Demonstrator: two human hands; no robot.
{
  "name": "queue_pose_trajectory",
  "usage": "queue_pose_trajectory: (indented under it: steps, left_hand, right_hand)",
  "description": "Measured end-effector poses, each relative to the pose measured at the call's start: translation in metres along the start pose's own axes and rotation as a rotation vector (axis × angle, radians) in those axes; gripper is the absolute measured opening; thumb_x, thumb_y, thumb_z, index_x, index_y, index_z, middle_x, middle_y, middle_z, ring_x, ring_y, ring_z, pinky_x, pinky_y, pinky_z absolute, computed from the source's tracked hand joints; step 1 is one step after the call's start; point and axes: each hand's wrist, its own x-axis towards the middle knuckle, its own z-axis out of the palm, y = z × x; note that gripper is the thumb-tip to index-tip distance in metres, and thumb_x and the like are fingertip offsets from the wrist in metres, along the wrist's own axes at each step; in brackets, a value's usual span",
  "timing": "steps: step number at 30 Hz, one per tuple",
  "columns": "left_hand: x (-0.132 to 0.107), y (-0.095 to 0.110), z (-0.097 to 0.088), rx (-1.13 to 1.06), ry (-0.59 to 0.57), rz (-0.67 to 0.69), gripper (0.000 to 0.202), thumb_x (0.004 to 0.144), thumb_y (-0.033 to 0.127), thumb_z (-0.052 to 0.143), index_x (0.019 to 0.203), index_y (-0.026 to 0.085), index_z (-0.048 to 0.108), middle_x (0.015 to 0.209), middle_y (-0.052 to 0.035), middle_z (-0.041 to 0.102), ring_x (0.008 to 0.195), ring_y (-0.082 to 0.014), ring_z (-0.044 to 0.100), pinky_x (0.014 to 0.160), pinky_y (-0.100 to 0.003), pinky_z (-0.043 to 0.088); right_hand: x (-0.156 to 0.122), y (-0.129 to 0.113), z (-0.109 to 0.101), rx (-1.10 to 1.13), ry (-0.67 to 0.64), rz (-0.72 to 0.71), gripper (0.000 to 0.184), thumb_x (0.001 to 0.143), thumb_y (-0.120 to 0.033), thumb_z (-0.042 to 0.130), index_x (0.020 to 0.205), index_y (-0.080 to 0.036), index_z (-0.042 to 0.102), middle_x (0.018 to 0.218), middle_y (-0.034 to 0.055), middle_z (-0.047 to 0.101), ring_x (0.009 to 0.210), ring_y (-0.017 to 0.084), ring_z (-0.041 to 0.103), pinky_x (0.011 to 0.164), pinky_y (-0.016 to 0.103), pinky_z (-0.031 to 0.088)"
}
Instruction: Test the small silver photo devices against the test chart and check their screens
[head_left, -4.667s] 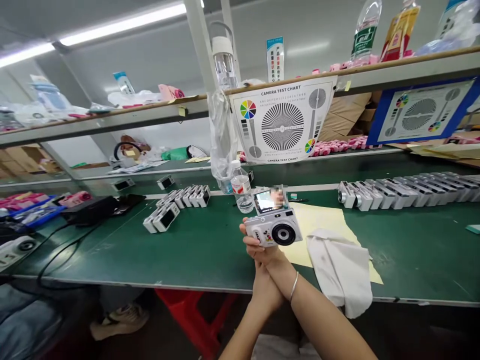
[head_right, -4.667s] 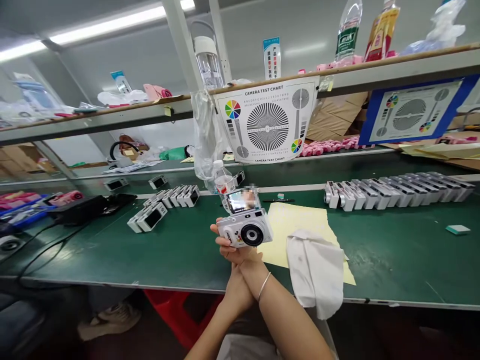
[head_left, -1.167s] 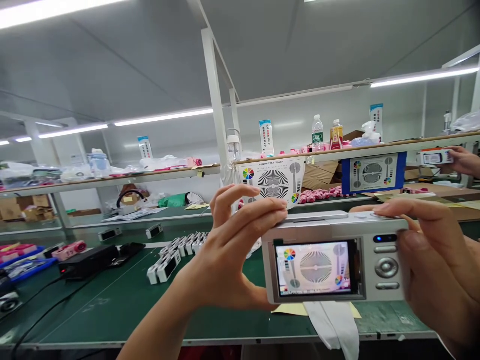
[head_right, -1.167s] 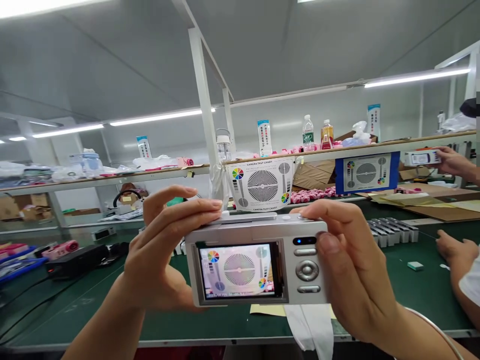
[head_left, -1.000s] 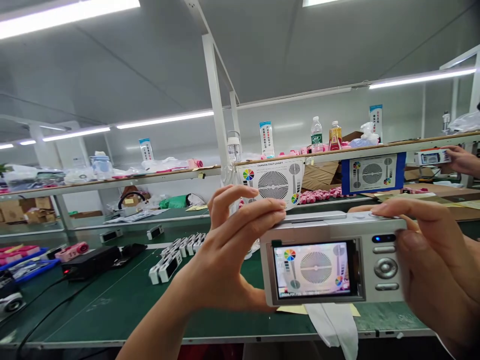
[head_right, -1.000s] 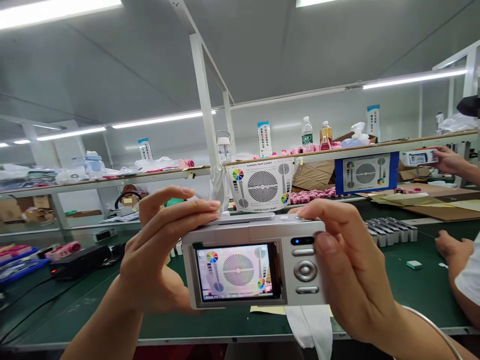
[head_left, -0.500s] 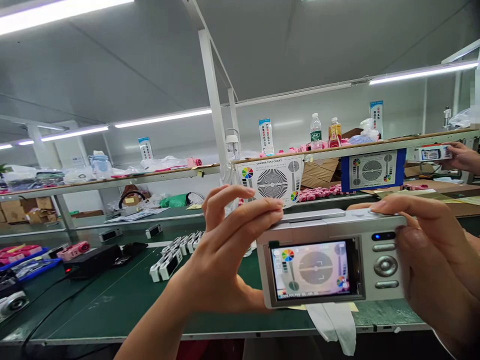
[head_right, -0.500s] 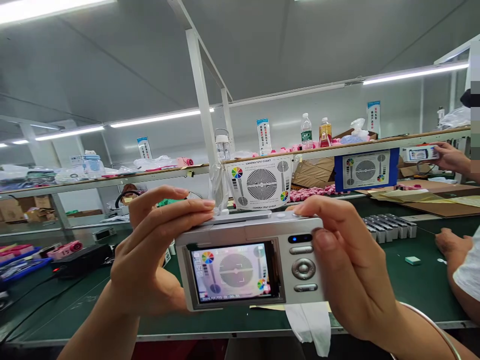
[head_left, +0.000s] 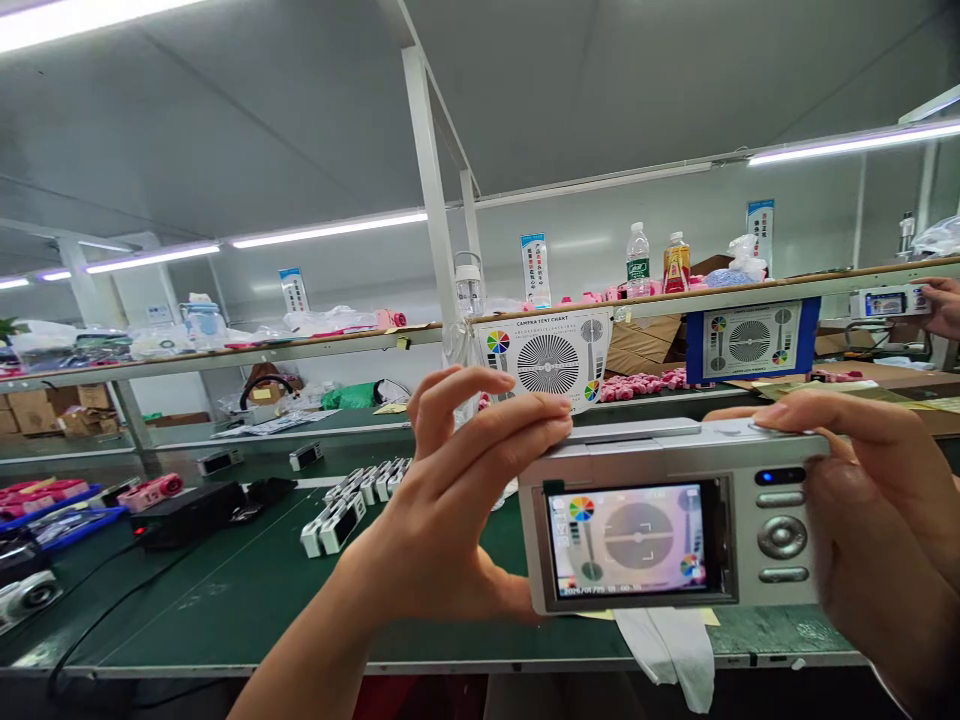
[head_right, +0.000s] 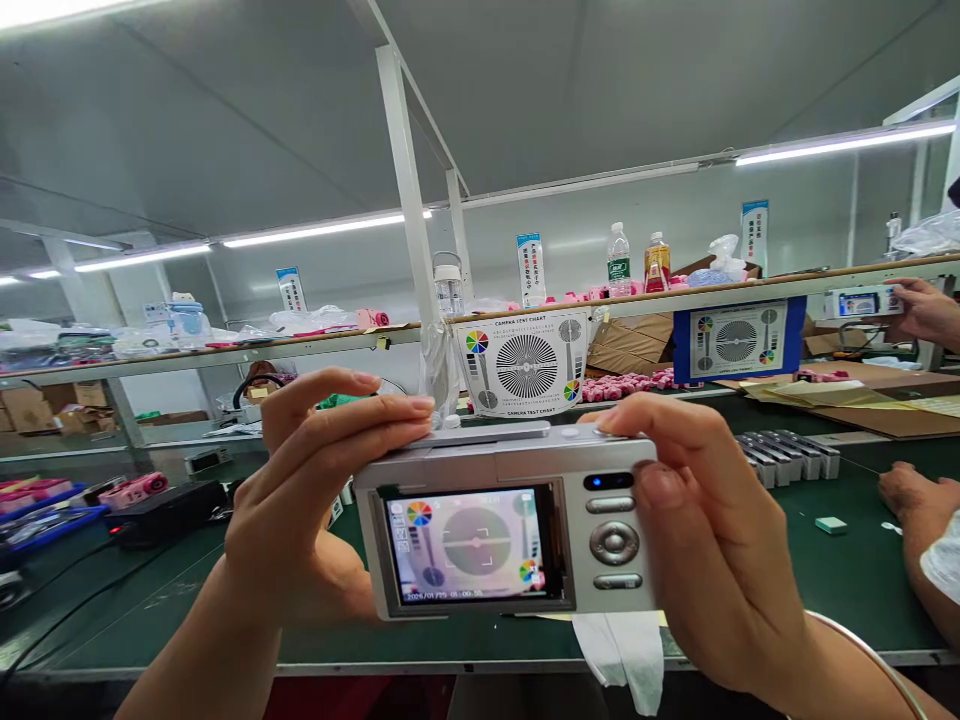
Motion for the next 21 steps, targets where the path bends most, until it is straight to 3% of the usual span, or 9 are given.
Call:
queue_pose_trajectory:
  steps: [5,13,21]
  left_hand:
    - [-0.0008,-0.0007,0.0006,-0.007,0.007,0.005,0.058,0.083,0.063,0.055,0.120,0.019,0.055,0.111,-0.0075,0.068,0.115,-0.0259,0.053,0.100,-0.042,0.044]
    - [-0.0007,0.0003,-0.0004,0.007,0.005,-0.005,0.056,0.085,0.063,0.052,0.117,0.018,0.055,0.110,-0.0076,0.068,0.114,-0.0253,0.053,0.100,-0.041,0.044]
    - [-0.0004,0.0002,-0.0010,0.011,-0.002,-0.009,0.054,0.087,0.064,0.049,0.118,0.020,0.054,0.110,-0.0072,0.068,0.115,-0.0249,0.053,0.100,-0.041,0.044]
  right_hand:
    - [-0.0024,0.0027,0.0003,0.040,-0.012,0.022,0.024,0.100,-0.029,0.041,0.116,-0.033,0.057,0.087,-0.0001,0.066,0.048,0.011,0.050,0.036,0.021,0.042]
    - [0.0005,-0.0008,0.0031,0.068,-0.027,0.054,0.024,0.099,-0.030,0.041,0.116,-0.036,0.057,0.094,-0.0008,0.066,0.052,0.011,0.054,0.038,0.022,0.046]
    - [-0.0039,0.0024,-0.0002,-0.008,-0.001,0.062,0.024,0.098,-0.030,0.042,0.115,-0.036,0.058,0.078,-0.0014,0.065,0.041,0.012,0.043,0.032,0.025,0.037]
